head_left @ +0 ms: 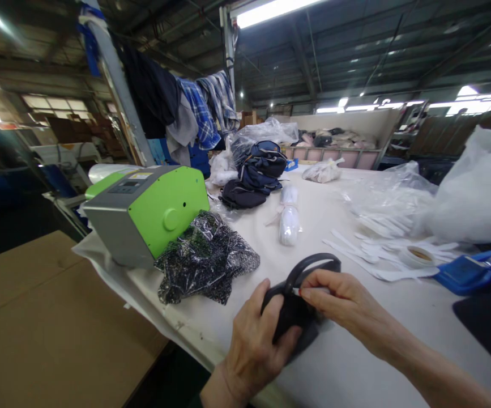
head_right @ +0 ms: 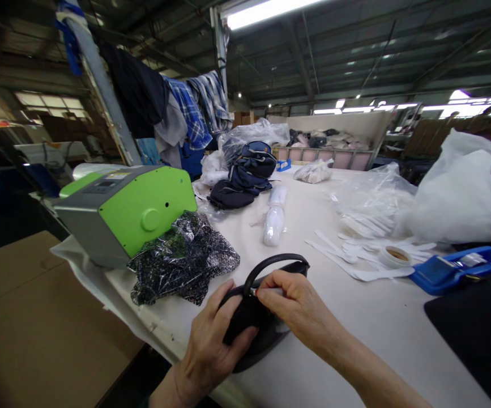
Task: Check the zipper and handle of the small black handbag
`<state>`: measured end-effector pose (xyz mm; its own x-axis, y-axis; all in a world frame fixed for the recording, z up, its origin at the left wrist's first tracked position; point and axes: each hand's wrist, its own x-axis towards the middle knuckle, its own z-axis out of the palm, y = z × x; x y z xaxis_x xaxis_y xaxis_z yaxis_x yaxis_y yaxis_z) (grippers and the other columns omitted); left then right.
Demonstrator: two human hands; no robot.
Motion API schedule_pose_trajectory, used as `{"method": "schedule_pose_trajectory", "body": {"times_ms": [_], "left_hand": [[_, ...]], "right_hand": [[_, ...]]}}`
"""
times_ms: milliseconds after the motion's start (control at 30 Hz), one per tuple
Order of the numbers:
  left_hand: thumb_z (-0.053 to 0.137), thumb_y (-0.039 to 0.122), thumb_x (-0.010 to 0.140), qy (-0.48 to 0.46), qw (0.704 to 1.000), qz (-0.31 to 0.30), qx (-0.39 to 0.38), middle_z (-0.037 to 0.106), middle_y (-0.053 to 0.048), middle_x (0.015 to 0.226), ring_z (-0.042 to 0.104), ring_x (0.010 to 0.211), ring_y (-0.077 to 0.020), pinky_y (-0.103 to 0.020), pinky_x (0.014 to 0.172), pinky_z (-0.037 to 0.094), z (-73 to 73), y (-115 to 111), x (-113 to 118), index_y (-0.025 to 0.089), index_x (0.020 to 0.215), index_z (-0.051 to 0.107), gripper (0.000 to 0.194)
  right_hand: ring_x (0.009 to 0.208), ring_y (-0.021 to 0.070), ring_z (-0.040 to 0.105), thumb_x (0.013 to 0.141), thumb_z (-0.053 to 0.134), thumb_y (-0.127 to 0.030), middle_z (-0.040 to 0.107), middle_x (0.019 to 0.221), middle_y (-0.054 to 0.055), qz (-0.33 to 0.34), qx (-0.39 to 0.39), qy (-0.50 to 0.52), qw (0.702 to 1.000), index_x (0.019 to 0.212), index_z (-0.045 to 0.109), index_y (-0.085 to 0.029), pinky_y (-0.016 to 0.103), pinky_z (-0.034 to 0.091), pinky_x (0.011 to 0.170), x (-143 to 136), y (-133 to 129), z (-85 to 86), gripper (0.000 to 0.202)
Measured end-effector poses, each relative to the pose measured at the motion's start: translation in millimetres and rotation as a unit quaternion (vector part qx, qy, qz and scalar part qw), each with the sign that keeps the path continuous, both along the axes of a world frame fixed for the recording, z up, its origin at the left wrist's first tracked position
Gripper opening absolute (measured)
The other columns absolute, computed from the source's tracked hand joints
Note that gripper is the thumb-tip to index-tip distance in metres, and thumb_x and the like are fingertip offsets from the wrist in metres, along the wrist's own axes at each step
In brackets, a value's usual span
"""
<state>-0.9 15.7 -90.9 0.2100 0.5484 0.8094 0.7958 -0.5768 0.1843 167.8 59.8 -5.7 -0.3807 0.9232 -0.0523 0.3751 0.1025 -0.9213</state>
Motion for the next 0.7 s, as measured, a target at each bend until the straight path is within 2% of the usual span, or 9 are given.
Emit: {"method": "schedule_pose_trajectory", "body": {"times_ms": [100,200,300,367,433,500,600,700], "left_hand": [[0.051,0.026,0.084,-0.033,0.996,0.031,-0.071,0.048,-0.024,0.123,0.054,0.107,-0.0332,-0.047,0.082,0.055,1.6,-2.4,3.8,0.01,0.119,0.044,0.038],[0.059,0.019,0.077,-0.061,0.982,0.019,-0.18,0.047,-0.018,0.126,0.053,0.108,-0.0328,-0.05,0.086,0.052,12.0,-4.0,5.0,0.016,0.121,0.045,0.046],[0.067,0.017,0.068,-0.079,0.954,0.008,-0.289,0.049,-0.013,0.122,0.055,0.102,-0.0323,-0.054,0.087,0.05,28.8,-2.9,6.2,0.021,0.111,0.054,0.045],[0.069,0.018,0.066,-0.089,0.94,0.018,-0.33,0.051,-0.011,0.116,0.054,0.099,-0.032,-0.055,0.086,0.049,37.4,-1.2,8.7,0.022,0.101,0.058,0.037],[0.069,0.018,0.066,-0.103,0.937,0.034,-0.331,0.052,-0.011,0.112,0.054,0.097,-0.032,-0.056,0.085,0.048,39.7,0.4,12.1,0.02,0.095,0.059,0.03],[0.067,0.017,0.067,-0.119,0.943,0.039,-0.307,0.052,-0.012,0.11,0.053,0.096,-0.0316,-0.055,0.085,0.049,35.3,1.3,15.2,0.019,0.093,0.058,0.027],[0.062,0.018,0.069,-0.137,0.963,0.021,-0.232,0.051,-0.013,0.107,0.052,0.098,-0.0305,-0.052,0.086,0.049,22.4,1.9,16.8,0.016,0.092,0.057,0.023],[0.056,0.022,0.075,-0.121,0.982,0.013,-0.144,0.049,-0.016,0.109,0.051,0.103,-0.0312,-0.05,0.086,0.05,11.3,3.2,15.1,0.013,0.094,0.054,0.021]], "right_hand": [[0.053,0.0092,0.037,0.074,0.051,-0.039,0.044,0.056,-0.002,-0.005,0.016,-0.02,1.0,0.065,0.057,-0.014,0.022,0.026,0.047,-1.0,0.6,0.3,0.027],[0.053,0.0093,0.036,0.073,0.05,-0.04,0.043,0.056,-0.003,-0.01,0.022,-0.033,0.999,0.064,0.056,-0.014,0.022,0.025,0.047,-2.3,1.4,1.7,0.028],[0.051,0.0091,0.035,0.072,0.05,-0.04,0.042,0.054,-0.003,-0.004,0.023,-0.037,0.999,0.063,0.055,-0.014,0.022,0.024,0.046,-3.4,3.2,2.5,0.028],[0.051,0.0092,0.035,0.071,0.051,-0.041,0.042,0.055,-0.003,-0.004,0.026,-0.039,0.999,0.063,0.055,-0.015,0.022,0.024,0.046,-4.3,4.6,2.3,0.027],[0.051,0.0094,0.035,0.071,0.051,-0.04,0.042,0.055,-0.003,-0.01,0.026,-0.042,0.999,0.064,0.056,-0.015,0.022,0.024,0.046,-5.6,5.6,1.7,0.027],[0.051,0.0098,0.036,0.071,0.05,-0.04,0.043,0.055,-0.003,-0.017,0.031,-0.055,0.998,0.064,0.057,-0.015,0.022,0.025,0.047,-7.0,5.7,1.4,0.027],[0.053,0.0106,0.039,0.071,0.049,-0.04,0.046,0.055,-0.002,-0.031,0.049,-0.083,0.995,0.063,0.058,-0.015,0.023,0.028,0.049,-8.5,4.6,2.4,0.028],[0.051,0.0101,0.038,0.073,0.047,-0.04,0.043,0.053,-0.003,-0.015,0.049,-0.082,0.995,0.061,0.056,-0.016,0.022,0.028,0.047,-8.8,4.1,4.9,0.029]]}}
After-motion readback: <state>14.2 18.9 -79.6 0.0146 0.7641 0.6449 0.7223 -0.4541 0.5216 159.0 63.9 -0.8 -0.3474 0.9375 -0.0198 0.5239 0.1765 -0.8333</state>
